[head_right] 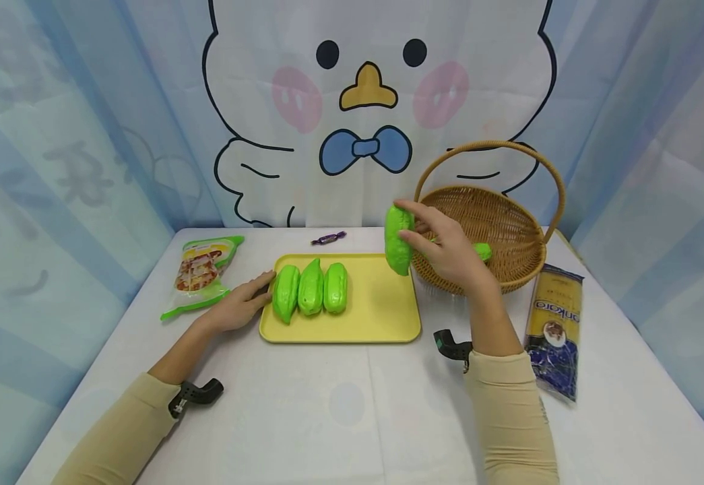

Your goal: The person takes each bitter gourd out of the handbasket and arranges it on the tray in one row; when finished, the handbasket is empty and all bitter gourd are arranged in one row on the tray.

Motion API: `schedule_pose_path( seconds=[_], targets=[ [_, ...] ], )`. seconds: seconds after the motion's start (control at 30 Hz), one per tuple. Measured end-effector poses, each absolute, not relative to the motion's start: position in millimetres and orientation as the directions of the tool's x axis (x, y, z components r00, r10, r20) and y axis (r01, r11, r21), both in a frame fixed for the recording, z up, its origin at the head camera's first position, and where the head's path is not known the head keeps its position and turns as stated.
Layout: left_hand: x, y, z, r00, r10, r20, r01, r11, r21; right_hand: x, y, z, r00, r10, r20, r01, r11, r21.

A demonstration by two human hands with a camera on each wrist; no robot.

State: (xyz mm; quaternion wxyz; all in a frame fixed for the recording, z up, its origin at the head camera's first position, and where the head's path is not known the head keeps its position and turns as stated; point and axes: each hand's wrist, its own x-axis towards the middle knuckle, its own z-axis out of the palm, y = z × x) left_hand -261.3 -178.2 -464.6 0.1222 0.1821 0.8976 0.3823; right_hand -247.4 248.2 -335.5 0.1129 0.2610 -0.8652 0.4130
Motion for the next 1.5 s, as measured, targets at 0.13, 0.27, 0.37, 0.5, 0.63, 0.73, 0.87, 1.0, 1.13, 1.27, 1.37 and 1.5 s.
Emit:
schedule_pose_path(
  seconds=[0.13, 0.27, 0.37, 0.5, 0.63, 0.73, 0.87, 1.0, 1.13, 1.27, 1.37, 1.5],
  targets=[
    [-261.1, -178.5, -465.5, -0.903, 0.424, -0.075, 0.241, 0.643, 0.727, -251.5, 237.5, -342.8, -0.808, -0.433, 0.400, -0.586, 0.514, -0.626],
    [-261.2, -178.9, -465.9, -0.904, 0.422, -0.073, 0.243, 0.644, 0.725, -254.6, 226.5, -349.7, -0.814, -0.465, 0.348, -0.571, 0.528, -0.629],
    [-261.0, -179.4, -466.0, -0.905, 0.420, -0.072, 0.243, 0.647, 0.722, -256.5, 218.7, -352.9, -0.831, -0.470, 0.297, -0.538, 0.544, -0.644],
    [-261.1, -179.7, -466.0, -0.905, 0.419, -0.075, 0.241, 0.648, 0.722, -257.4, 211.0, -356.0, -0.858, -0.467, 0.213, -0.470, 0.550, -0.690],
    [-262.1, -180.4, -466.5, -0.906, 0.417, -0.076, 0.239, 0.650, 0.721, -257.4, 205.7, -359.2, -0.879, -0.457, 0.134, -0.403, 0.564, -0.721],
    [-263.1, -181.3, -466.9, -0.906, 0.416, -0.078, 0.237, 0.651, 0.721, -258.3, 202.3, -362.2, -0.887, -0.454, 0.082, -0.362, 0.576, -0.733],
    [-263.1, -181.6, -466.5, -0.906, 0.417, -0.078, 0.236, 0.648, 0.724, -261.3, 199.1, -368.6, -0.885, -0.465, 0.031, -0.331, 0.581, -0.744],
    [-263.3, -181.3, -467.2, -0.904, 0.422, -0.068, 0.248, 0.648, 0.720, -264.2, 197.8, -376.2, -0.887, -0.462, -0.009, -0.303, 0.596, -0.743],
    [-262.7, -181.4, -466.8, -0.904, 0.423, -0.063, 0.251, 0.644, 0.723, -267.5, 195.9, -383.0, -0.879, -0.474, -0.045, -0.274, 0.581, -0.766],
    [-262.6, -181.3, -467.1, -0.903, 0.425, -0.061, 0.253, 0.643, 0.723, -270.2, 194.6, -387.7, -0.855, -0.515, -0.060, -0.281, 0.558, -0.781],
    [-262.6, -180.8, -467.1, -0.903, 0.424, -0.062, 0.253, 0.645, 0.721, -271.0, 194.9, -389.5, -0.845, -0.530, -0.071, -0.293, 0.569, -0.768],
    [-262.3, -180.0, -466.1, -0.903, 0.424, -0.065, 0.251, 0.646, 0.720, -270.0, 195.5, -389.8, -0.845, -0.528, -0.085, -0.315, 0.621, -0.718]
  ],
)
